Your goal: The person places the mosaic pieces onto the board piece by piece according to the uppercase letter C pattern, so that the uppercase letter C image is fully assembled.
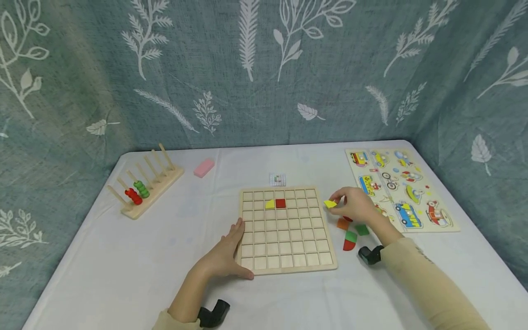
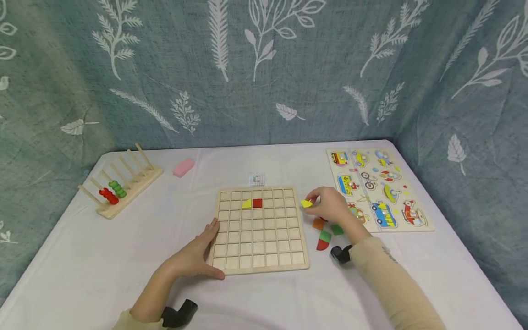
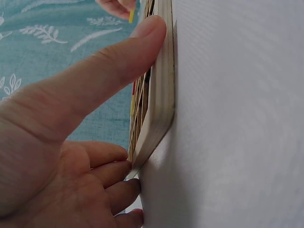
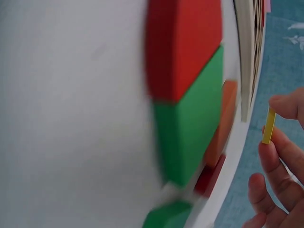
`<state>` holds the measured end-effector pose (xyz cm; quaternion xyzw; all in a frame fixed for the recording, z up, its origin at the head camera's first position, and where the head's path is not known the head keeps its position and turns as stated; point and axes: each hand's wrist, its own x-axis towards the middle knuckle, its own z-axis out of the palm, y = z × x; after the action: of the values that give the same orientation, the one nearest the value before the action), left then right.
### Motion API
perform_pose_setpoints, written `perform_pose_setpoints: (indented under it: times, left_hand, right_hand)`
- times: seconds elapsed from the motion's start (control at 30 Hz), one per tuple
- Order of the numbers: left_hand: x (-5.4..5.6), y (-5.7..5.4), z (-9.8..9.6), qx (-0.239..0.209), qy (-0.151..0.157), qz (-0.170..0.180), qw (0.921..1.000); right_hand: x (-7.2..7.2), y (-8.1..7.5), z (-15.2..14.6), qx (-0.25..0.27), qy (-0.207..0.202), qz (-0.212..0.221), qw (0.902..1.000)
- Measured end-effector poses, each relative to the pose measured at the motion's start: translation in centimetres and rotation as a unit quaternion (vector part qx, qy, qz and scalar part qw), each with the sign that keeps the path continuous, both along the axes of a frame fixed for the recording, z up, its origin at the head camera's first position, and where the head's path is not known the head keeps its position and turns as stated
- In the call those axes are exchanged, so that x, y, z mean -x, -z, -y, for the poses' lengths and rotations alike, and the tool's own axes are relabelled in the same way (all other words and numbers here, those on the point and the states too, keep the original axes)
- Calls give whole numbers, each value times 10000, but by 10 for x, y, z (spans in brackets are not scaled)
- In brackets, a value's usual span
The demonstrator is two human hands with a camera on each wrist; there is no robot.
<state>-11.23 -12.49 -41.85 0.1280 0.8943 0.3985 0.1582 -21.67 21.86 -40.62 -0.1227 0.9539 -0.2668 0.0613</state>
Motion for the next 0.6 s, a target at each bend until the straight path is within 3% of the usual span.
perform_pose_setpoints:
  times: [0.33, 0.6]
  left_hand:
    - [-1, -2, 0, -93, 27, 15, 10000]
    - [-1, -1, 0, -86, 40, 18, 10000]
  right_hand:
    - [3, -3, 24, -24, -84, -281, 9996]
    - [8, -2, 41, 96, -155, -253, 9995]
